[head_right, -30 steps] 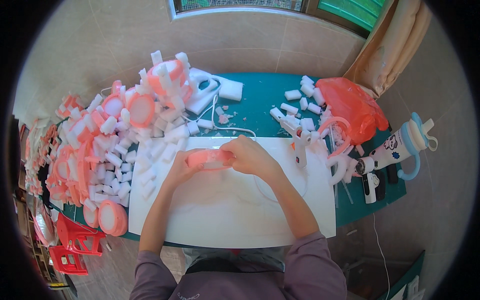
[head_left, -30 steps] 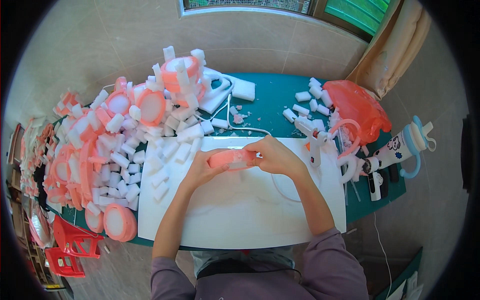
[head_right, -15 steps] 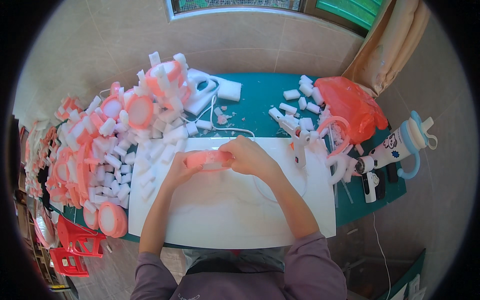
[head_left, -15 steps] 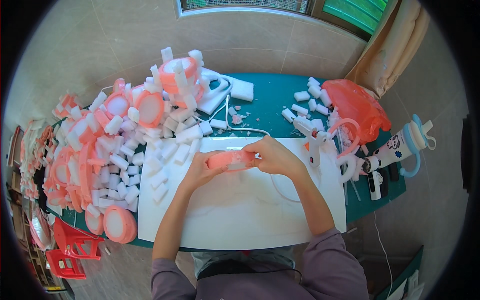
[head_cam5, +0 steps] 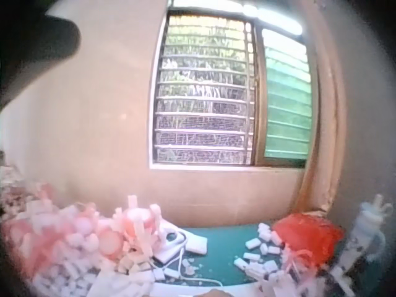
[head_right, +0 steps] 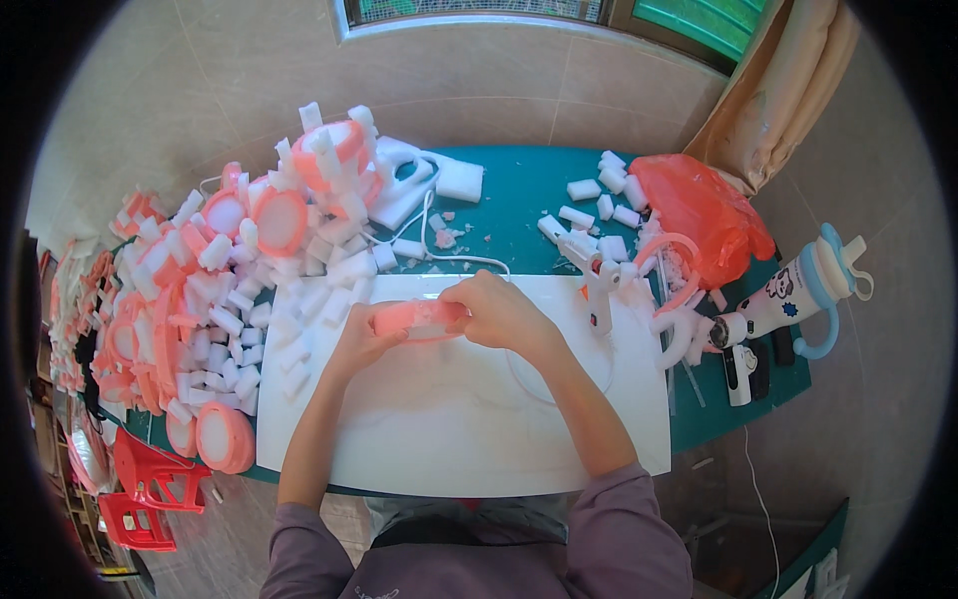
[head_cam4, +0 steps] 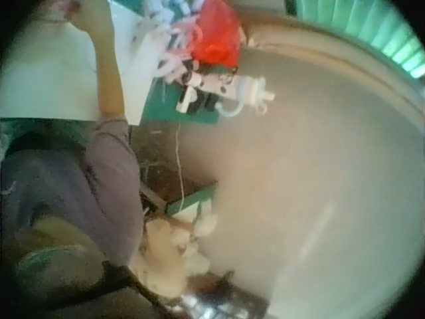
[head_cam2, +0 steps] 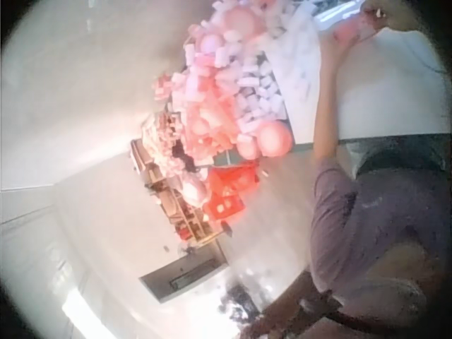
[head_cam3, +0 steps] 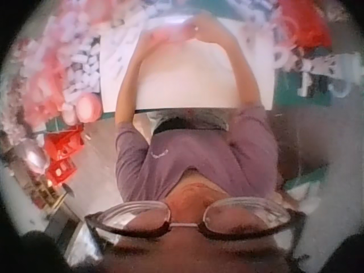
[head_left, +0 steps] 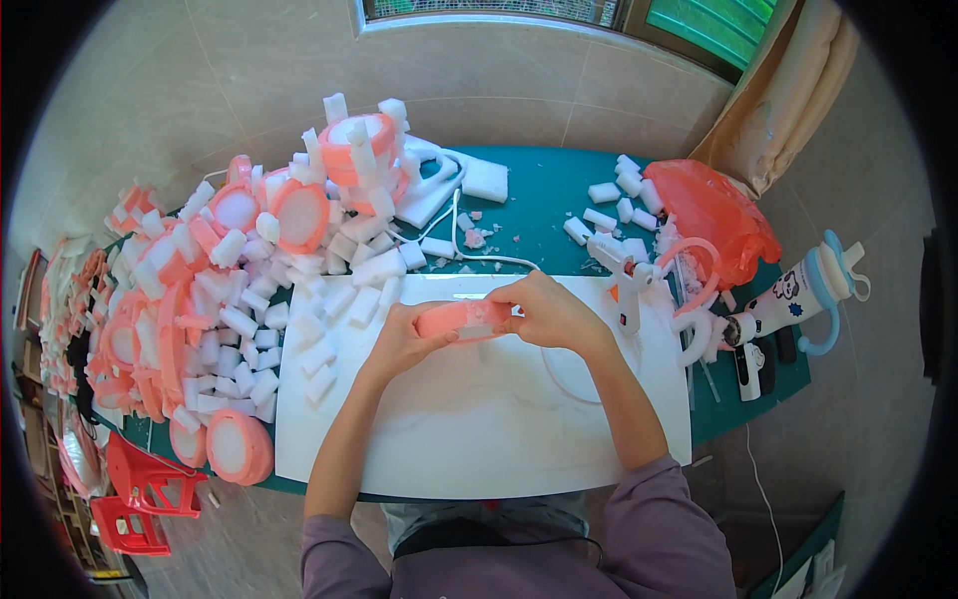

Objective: Gluing pink and white foam components together using a hot glue gun at a manufacturing workstation.

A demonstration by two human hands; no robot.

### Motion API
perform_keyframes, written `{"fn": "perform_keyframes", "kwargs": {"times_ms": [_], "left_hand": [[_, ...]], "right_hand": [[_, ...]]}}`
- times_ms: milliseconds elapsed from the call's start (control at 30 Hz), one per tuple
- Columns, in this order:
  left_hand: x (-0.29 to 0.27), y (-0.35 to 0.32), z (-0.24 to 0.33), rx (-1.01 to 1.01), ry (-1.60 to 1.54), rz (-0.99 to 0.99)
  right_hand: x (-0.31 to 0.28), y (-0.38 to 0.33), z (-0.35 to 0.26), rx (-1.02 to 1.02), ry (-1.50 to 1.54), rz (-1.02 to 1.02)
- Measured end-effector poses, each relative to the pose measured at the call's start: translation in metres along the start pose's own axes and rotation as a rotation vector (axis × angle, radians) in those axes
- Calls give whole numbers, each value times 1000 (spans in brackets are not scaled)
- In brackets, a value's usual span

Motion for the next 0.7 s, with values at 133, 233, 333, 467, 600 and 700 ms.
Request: {"fn": "perform_keyframes", "kwargs": {"times_ms": [133,233,333,467,600,700], "left_hand": [[1,0,-1,-12,-5,-5],[1,0,0,-12,-25,-12],[1,0,-1,-16,-30,-16],[1,0,1,-8,-19,-6],[0,1,-1,-11,-14,-2],[1,1,1,-24,-20,-2]], "right_hand": [[1,0,2,14,17,-1],[0,0,0,-34,-48,6],[0,0,0,13,-10,-15],[0,0,1,-11,-27,-5],[0,1,0,-28,-36,-6],[0,0,2,-22,-33,4]]}}
Point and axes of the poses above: each hand's wrist, its own y-axis towards the middle knuckle, its own x-axis out of the palm, z = x × y, the point moved 9 cm from there along y, towards the middle knuckle, and after that the axes turned 6 degrees about -x, right-handed, at the moved point
